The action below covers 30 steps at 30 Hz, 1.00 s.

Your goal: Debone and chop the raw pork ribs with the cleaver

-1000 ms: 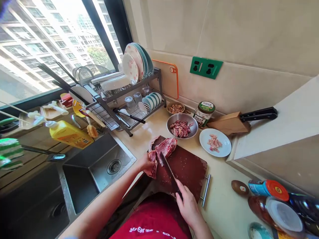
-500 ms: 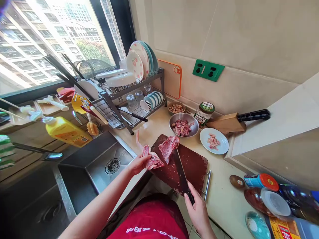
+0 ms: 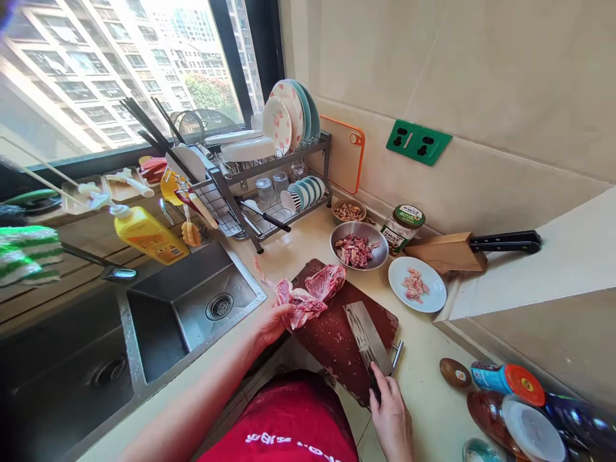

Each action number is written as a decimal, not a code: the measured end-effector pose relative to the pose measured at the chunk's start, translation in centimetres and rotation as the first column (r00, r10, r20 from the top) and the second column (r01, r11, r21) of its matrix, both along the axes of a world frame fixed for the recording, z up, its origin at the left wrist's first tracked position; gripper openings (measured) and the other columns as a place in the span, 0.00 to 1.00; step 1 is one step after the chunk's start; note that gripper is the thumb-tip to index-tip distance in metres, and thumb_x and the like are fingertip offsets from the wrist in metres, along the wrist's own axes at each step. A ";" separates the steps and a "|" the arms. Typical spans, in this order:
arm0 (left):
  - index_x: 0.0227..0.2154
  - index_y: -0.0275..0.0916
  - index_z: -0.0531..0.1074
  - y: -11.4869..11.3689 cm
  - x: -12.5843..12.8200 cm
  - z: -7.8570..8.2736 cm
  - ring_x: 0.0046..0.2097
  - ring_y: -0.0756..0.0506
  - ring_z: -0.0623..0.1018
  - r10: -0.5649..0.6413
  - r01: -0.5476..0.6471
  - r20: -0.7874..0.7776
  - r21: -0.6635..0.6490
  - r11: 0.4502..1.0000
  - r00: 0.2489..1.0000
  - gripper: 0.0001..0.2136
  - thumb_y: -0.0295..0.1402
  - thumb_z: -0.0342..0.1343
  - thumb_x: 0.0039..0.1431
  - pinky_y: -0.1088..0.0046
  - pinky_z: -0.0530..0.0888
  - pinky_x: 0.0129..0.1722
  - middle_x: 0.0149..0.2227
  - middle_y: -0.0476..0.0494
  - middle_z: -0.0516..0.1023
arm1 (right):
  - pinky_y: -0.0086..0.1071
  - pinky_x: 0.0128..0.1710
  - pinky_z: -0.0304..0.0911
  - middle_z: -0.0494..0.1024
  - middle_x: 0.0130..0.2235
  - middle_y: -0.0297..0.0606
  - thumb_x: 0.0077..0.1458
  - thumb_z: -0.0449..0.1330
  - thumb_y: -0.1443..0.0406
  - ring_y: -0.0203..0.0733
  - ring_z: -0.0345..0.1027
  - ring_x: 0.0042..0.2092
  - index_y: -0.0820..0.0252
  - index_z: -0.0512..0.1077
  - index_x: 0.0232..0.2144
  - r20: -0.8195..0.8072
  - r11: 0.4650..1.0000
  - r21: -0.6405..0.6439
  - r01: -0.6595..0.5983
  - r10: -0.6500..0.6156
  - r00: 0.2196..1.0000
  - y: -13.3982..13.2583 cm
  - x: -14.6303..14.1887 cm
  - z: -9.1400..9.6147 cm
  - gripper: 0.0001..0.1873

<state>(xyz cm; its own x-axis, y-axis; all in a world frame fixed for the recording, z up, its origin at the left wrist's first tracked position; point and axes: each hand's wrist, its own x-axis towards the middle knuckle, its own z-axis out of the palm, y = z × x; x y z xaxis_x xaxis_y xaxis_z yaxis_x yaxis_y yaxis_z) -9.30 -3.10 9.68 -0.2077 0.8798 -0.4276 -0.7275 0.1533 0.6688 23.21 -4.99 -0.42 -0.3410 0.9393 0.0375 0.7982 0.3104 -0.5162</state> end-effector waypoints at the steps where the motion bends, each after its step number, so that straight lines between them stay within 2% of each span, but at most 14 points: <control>1: 0.37 0.36 0.67 0.0 0.4 0.0 0.38 0.39 0.76 0.028 -0.028 -0.006 -0.011 1.000 1.000 0.21 0.23 0.60 0.34 0.60 0.74 0.40 0.36 0.42 0.77 | 0.34 0.35 0.69 0.70 0.38 0.38 0.54 0.49 0.62 0.42 0.71 0.37 0.49 0.61 0.53 -0.006 1.000 -0.005 -0.012 0.012 1.000 0.2 0.2 -0.2 0.23; 5: 0.36 0.38 0.64 -0.2 1.7 0.3 0.36 0.42 0.77 0.159 -0.158 0.001 -0.064 0.985 0.987 0.21 0.23 0.61 0.34 0.63 0.75 0.37 0.35 0.44 0.76 | 0.36 0.37 0.69 0.71 0.38 0.38 0.53 0.50 0.60 0.43 0.71 0.38 0.49 0.63 0.51 -0.027 0.998 -0.029 -0.064 0.063 0.998 0.8 1.1 -0.9 0.22; 8: 0.38 0.39 0.60 -0.4 2.5 0.5 0.34 0.42 0.77 0.210 -0.201 0.063 -0.123 0.972 0.976 0.23 0.23 0.61 0.35 0.61 0.75 0.34 0.34 0.46 0.75 | 0.36 0.37 0.69 0.71 0.39 0.39 0.53 0.51 0.59 0.44 0.71 0.39 0.50 0.64 0.50 -0.033 0.992 -0.068 -0.110 0.108 0.994 1.4 1.6 -1.0 0.21; 10: 0.38 0.39 0.59 -0.6 3.1 0.4 0.31 0.44 0.76 0.246 -0.236 0.053 -0.147 0.960 0.968 0.24 0.23 0.60 0.35 0.61 0.75 0.31 0.32 0.47 0.74 | 0.37 0.37 0.68 0.72 0.39 0.39 0.53 0.50 0.58 0.45 0.71 0.38 0.52 0.65 0.49 -0.019 0.988 -0.087 -0.125 0.124 0.992 1.9 1.6 -0.4 0.20; 12: 0.38 0.39 0.59 -0.8 3.6 0.1 0.27 0.47 0.75 0.280 -0.276 0.004 -0.144 0.950 0.960 0.24 0.22 0.60 0.34 0.65 0.75 0.28 0.29 0.50 0.73 | 0.38 0.38 0.67 0.72 0.39 0.41 0.54 0.50 0.57 0.46 0.70 0.40 0.54 0.67 0.46 -0.020 0.989 -0.084 -0.121 0.120 0.993 2.7 0.8 1.1 0.19; 14: 0.37 0.38 0.59 -1.1 4.1 -0.3 0.25 0.48 0.74 0.295 -0.300 -0.058 -0.131 0.945 0.954 0.24 0.22 0.59 0.34 0.68 0.73 0.26 0.28 0.51 0.73 | 0.39 0.40 0.66 0.71 0.40 0.42 0.54 0.50 0.56 0.46 0.68 0.41 0.56 0.69 0.42 -0.077 0.988 -0.083 -0.132 0.125 0.989 3.7 -1.0 3.3 0.17; 16: 0.38 0.38 0.59 -1.3 4.6 -0.6 0.25 0.49 0.74 0.320 -0.333 -0.121 -0.116 0.936 0.940 0.24 0.22 0.59 0.33 0.71 0.73 0.27 0.28 0.51 0.73 | 0.36 0.40 0.66 0.72 0.40 0.42 0.55 0.50 0.57 0.44 0.68 0.41 0.56 0.69 0.39 -0.191 0.973 -0.123 -0.197 0.171 0.967 4.8 -3.9 6.0 0.14; 19: 0.39 0.38 0.60 -1.6 5.2 -0.6 0.29 0.49 0.75 0.343 -0.362 -0.199 -0.070 0.929 0.918 0.25 0.22 0.59 0.34 0.71 0.73 0.31 0.31 0.50 0.74 | 0.33 0.40 0.64 0.72 0.38 0.41 0.57 0.49 0.60 0.41 0.67 0.40 0.56 0.70 0.36 -0.361 0.927 -0.130 -0.352 0.286 0.888 6.1 -9.3 9.6 0.11; 21: 0.41 0.39 0.59 -1.8 5.5 -0.4 0.30 0.48 0.75 0.331 -0.347 -0.224 -0.037 0.937 0.917 0.26 0.23 0.60 0.35 0.71 0.72 0.32 0.31 0.49 0.75 | 0.32 0.39 0.64 0.73 0.36 0.40 0.56 0.50 0.62 0.40 0.67 0.38 0.57 0.70 0.34 -0.426 0.894 -0.097 -0.438 0.360 0.830 6.5 -12.5 11.1 0.10; 23: 0.42 0.40 0.58 -2.1 5.6 -0.1 0.31 0.48 0.75 0.320 -0.331 -0.233 -0.006 0.944 0.918 0.27 0.24 0.60 0.37 0.71 0.72 0.32 0.31 0.49 0.75 | 0.31 0.38 0.63 0.72 0.34 0.38 0.55 0.51 0.63 0.39 0.67 0.36 0.57 0.71 0.32 -0.422 0.870 -0.079 -0.486 0.413 0.808 6.6 -14.8 11.8 0.09; 25: 0.43 0.41 0.57 -2.4 5.6 0.1 0.31 0.49 0.75 0.328 -0.333 -0.235 0.018 0.943 0.915 0.27 0.25 0.61 0.38 0.71 0.72 0.33 0.31 0.49 0.75 | 0.30 0.37 0.62 0.72 0.33 0.36 0.54 0.52 0.64 0.38 0.66 0.34 0.57 0.71 0.30 -0.368 0.868 -0.073 -0.491 0.434 0.822 6.5 -16.2 11.9 0.08; 28: 0.46 0.41 0.57 -2.9 5.5 0.2 0.34 0.48 0.75 0.359 -0.368 -0.260 0.013 0.930 0.897 0.30 0.28 0.63 0.39 0.71 0.71 0.37 0.33 0.48 0.75 | 0.29 0.34 0.60 0.71 0.33 0.35 0.51 0.53 0.64 0.37 0.66 0.33 0.56 0.70 0.29 -0.258 0.894 -0.051 -0.446 0.419 0.870 6.4 -17.0 11.7 0.06; 30: 0.50 0.41 0.56 -3.1 5.4 0.1 0.36 0.47 0.75 0.352 -0.375 -0.275 -0.036 0.926 0.895 0.33 0.30 0.64 0.38 0.70 0.71 0.40 0.36 0.47 0.75 | 0.28 0.32 0.58 0.71 0.32 0.34 0.50 0.54 0.64 0.36 0.65 0.31 0.56 0.70 0.28 -0.181 0.915 -0.035 -0.402 0.390 0.903 6.5 -17.2 11.6 0.05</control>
<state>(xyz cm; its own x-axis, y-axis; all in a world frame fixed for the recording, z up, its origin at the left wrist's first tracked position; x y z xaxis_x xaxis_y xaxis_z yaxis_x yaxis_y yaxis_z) -3.87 -6.16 9.75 -0.6199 0.6839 -0.3849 -0.5461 -0.0237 0.8374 6.04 1.47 11.15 -0.6801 0.7302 0.0655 0.5173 0.5413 -0.6628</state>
